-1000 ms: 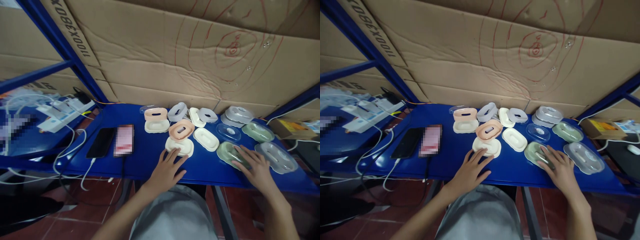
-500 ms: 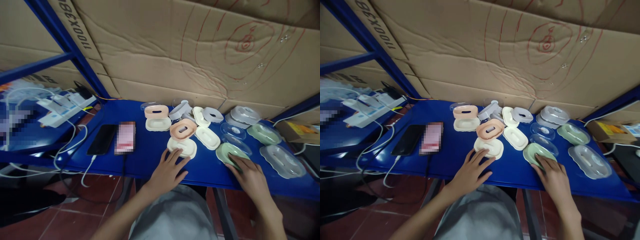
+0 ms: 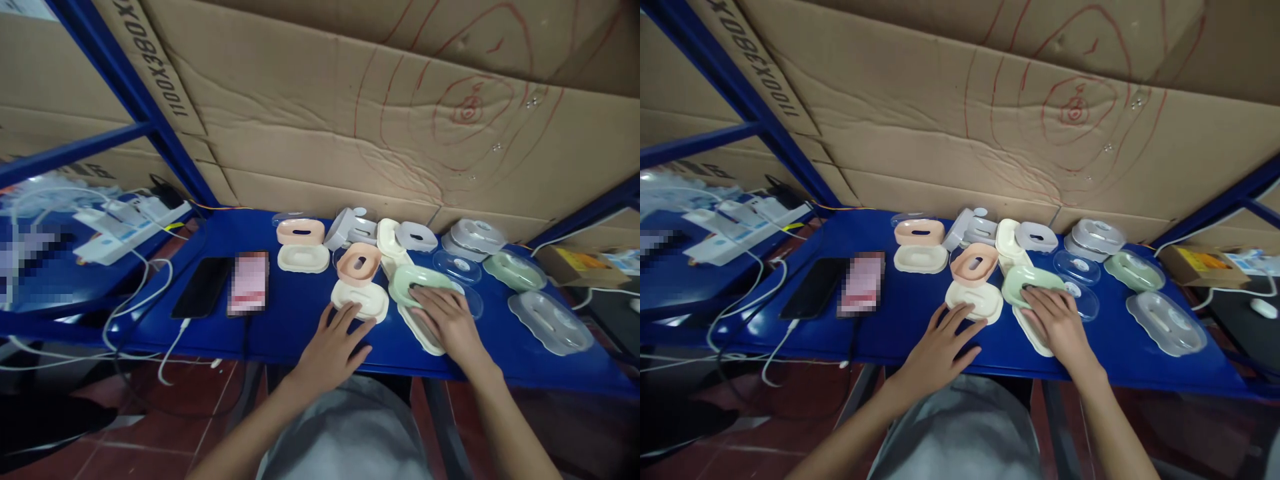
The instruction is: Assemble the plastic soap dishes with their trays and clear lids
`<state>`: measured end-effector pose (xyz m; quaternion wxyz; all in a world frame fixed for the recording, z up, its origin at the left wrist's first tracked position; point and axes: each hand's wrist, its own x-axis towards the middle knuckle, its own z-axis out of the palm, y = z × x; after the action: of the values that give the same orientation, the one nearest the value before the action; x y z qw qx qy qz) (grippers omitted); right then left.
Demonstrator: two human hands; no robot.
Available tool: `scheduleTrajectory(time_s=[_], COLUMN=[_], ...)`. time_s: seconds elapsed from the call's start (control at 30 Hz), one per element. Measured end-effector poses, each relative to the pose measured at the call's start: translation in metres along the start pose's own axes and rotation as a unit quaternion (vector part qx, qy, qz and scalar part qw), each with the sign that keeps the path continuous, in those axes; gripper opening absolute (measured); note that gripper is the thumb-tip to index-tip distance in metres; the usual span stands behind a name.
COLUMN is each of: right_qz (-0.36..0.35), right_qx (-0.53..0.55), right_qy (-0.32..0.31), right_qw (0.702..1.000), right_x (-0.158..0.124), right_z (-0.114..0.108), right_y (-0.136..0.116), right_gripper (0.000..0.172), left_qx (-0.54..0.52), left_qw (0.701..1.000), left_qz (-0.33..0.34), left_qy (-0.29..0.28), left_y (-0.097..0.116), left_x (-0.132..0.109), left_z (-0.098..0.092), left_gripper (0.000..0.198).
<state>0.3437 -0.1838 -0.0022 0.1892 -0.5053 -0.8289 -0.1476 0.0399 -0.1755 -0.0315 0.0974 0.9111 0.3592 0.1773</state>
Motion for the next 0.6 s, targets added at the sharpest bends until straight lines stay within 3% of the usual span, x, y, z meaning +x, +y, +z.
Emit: scheduleTrajectory(time_s=[0.13,0.2,0.3,0.4,0.47,0.53,0.6], right_qz=[0.041,0.099,0.205,0.273,0.309,0.311,0.267], right_qx=[-0.058,-0.081,-0.103,-0.079,-0.052,-0.034,-0.023], right_qy=[0.043,0.070,0.068,0.008,-0.049,-0.080,-0.063], right_qw=[0.997,0.989,0.971,0.959,0.949,0.946,0.961], right_x=[0.015,0.019,0.027,0.038,0.043,0.043,0.039], right_z=[0.005,0.004,-0.001,-0.005,-0.004,-0.002,-0.001], right_y=[0.028,0.060,0.128,0.199,0.232,0.247,0.241], right_gripper=[0.048,0.047,0.051,0.072,0.081,0.080,0.075], left_qx=[-0.001,-0.002,-0.004,-0.010,-0.015,-0.028,-0.055], left_qw=[1.000,1.000,1.000,1.000,1.000,0.998,0.993], left_qz=[0.000,0.000,0.002,0.003,0.003,-0.001,-0.006], left_qy=[0.004,0.000,-0.002,0.006,0.021,0.056,0.102], left_y=[0.000,0.001,0.001,0.001,0.002,0.002,0.002], left_x=[0.000,0.000,0.000,0.001,0.000,-0.003,-0.004], left_z=[-0.001,-0.002,-0.002,-0.001,-0.001,-0.003,-0.006], left_gripper=[0.047,0.047,0.047,0.047,0.044,0.039,0.035])
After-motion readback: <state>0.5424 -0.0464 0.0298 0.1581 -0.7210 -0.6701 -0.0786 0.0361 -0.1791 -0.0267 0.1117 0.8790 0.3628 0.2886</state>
